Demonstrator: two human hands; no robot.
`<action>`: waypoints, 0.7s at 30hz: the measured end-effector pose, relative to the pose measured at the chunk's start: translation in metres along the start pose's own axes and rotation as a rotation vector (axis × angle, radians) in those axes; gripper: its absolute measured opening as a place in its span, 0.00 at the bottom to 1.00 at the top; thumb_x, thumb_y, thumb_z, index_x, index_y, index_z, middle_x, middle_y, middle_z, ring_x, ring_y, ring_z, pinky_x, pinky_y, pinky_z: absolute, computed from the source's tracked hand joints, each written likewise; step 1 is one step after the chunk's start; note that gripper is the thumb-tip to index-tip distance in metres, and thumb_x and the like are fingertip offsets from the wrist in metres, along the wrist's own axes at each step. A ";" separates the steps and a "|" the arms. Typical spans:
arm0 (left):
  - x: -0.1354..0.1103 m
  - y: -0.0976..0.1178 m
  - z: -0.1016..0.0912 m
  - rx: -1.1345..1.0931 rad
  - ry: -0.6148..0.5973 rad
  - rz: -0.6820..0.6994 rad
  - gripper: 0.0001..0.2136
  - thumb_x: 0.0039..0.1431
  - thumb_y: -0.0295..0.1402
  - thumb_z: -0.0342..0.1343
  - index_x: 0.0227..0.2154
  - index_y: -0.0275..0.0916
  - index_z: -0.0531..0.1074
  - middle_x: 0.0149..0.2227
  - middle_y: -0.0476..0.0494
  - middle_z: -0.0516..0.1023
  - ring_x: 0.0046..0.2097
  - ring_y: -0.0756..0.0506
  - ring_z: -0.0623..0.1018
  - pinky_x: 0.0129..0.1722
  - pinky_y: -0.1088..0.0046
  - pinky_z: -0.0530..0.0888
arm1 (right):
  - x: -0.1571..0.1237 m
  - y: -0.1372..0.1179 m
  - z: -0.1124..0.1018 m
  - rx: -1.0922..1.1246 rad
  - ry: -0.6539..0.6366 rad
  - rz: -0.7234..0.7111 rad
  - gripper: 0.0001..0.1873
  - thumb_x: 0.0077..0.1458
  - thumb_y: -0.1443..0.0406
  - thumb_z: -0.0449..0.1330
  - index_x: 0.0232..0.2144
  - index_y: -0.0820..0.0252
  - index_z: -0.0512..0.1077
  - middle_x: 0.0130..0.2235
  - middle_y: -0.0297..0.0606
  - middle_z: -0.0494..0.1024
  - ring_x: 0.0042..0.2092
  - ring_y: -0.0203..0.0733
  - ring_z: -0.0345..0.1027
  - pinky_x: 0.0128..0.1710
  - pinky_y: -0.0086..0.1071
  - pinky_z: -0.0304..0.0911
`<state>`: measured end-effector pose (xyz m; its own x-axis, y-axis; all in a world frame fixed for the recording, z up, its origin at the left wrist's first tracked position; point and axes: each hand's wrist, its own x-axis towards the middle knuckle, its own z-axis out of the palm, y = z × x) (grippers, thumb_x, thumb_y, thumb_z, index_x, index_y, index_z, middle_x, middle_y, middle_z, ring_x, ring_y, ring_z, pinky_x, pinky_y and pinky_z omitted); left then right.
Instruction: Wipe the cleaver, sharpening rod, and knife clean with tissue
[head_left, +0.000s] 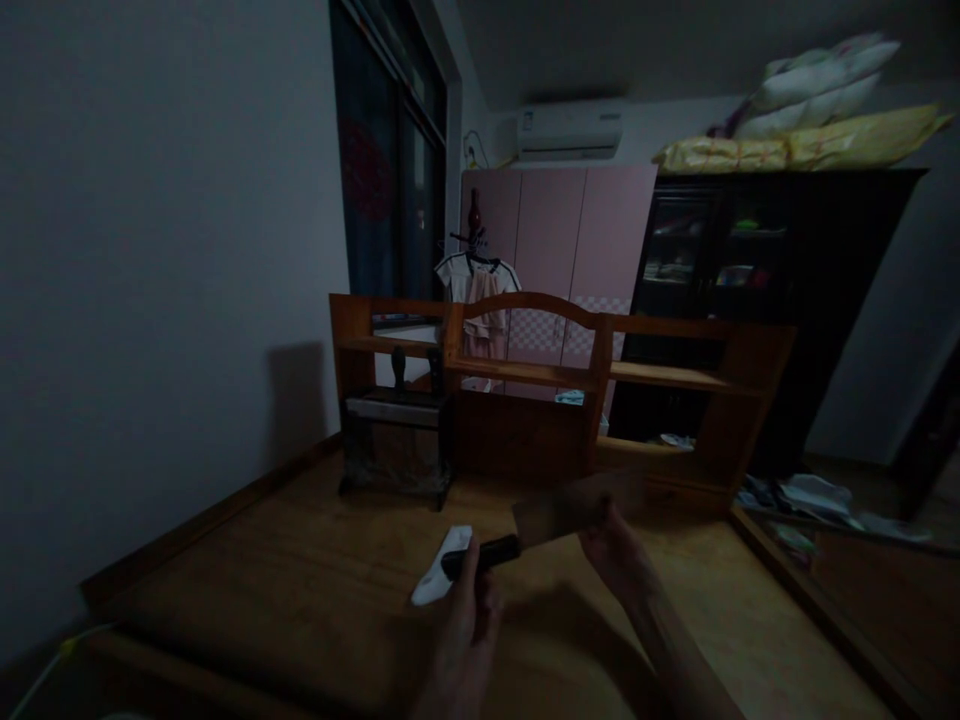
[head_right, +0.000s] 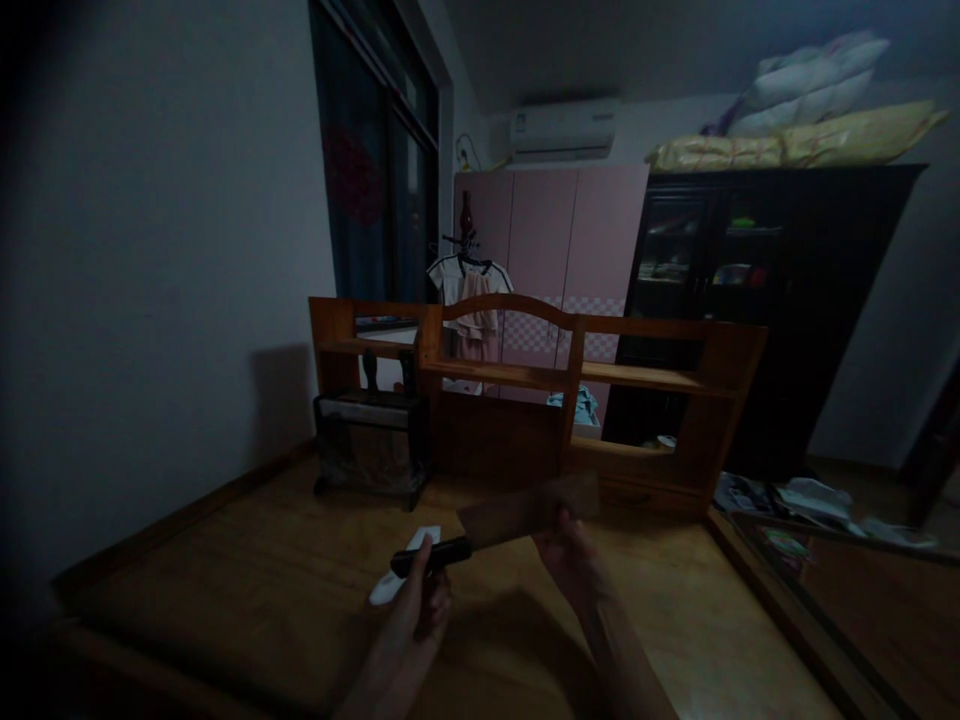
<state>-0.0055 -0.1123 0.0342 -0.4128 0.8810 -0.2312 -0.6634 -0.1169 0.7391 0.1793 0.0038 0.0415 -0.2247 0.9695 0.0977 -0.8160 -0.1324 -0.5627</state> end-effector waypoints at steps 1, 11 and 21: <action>0.006 0.003 0.001 -0.004 0.006 -0.008 0.21 0.44 0.52 0.64 0.21 0.38 0.68 0.15 0.53 0.65 0.13 0.56 0.62 0.11 0.82 0.57 | -0.002 0.000 -0.001 -0.019 -0.010 -0.001 0.16 0.38 0.61 0.73 0.33 0.50 0.77 0.41 0.32 0.80 0.48 0.41 0.72 0.51 0.34 0.67; 0.008 0.093 0.020 0.427 -0.060 0.476 0.26 0.56 0.56 0.49 0.17 0.38 0.72 0.16 0.43 0.72 0.16 0.48 0.70 0.14 0.75 0.65 | -0.012 0.009 0.007 -0.210 -0.281 0.182 0.26 0.37 0.51 0.72 0.40 0.52 0.77 0.50 0.41 0.76 0.54 0.52 0.66 0.59 0.48 0.53; 0.019 0.367 0.102 1.110 0.069 1.249 0.37 0.62 0.55 0.40 0.30 0.15 0.72 0.22 0.38 0.74 0.22 0.53 0.73 0.28 0.76 0.70 | -0.010 0.024 0.002 -0.461 -0.285 0.265 0.20 0.51 0.57 0.64 0.45 0.60 0.74 0.51 0.47 0.75 0.52 0.51 0.69 0.59 0.46 0.53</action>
<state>-0.1931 -0.0919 0.3660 -0.3565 0.4793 0.8020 0.7933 -0.2982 0.5308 0.1609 -0.0093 0.0283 -0.5746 0.8139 0.0862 -0.4119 -0.1965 -0.8898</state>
